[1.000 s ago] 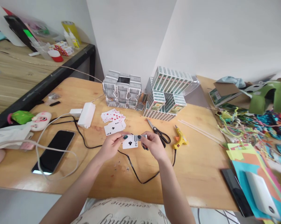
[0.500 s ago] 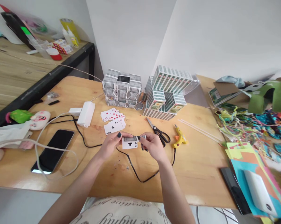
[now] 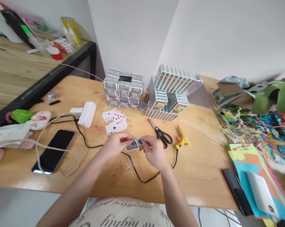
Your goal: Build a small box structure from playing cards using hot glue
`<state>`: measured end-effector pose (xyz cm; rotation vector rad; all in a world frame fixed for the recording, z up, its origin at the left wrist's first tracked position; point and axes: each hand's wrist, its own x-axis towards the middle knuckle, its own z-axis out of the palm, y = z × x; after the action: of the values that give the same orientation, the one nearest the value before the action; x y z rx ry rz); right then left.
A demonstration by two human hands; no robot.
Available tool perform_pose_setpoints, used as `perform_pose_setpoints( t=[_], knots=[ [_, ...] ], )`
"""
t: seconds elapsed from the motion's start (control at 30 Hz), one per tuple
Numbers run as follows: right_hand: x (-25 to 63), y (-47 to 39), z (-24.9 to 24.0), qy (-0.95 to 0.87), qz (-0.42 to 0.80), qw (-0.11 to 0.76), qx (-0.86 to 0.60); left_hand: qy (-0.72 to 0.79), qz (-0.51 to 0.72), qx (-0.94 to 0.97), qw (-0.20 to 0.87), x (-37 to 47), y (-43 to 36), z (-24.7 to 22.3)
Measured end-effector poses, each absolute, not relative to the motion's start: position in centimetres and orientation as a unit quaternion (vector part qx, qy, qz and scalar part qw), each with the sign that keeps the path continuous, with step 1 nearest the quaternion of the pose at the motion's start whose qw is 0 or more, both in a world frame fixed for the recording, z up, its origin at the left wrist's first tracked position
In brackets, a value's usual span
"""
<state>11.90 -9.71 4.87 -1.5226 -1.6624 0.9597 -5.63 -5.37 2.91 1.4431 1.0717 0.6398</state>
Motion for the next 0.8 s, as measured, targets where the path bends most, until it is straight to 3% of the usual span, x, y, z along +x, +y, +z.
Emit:
perform_pose_setpoints(
  t=[0.33, 0.8],
  knots=[
    [11.2, -10.5, 3.9, -0.668, 0.281, 0.369, -0.582, 0.495, 0.191, 0.750, 0.395, -5.4, -5.1, 4.1],
    [11.6, -10.5, 4.4, -0.669, 0.274, 0.382, -0.576, 0.479, 0.220, 0.719, 0.453, -4.8, -6.0, 3.8]
  ],
)
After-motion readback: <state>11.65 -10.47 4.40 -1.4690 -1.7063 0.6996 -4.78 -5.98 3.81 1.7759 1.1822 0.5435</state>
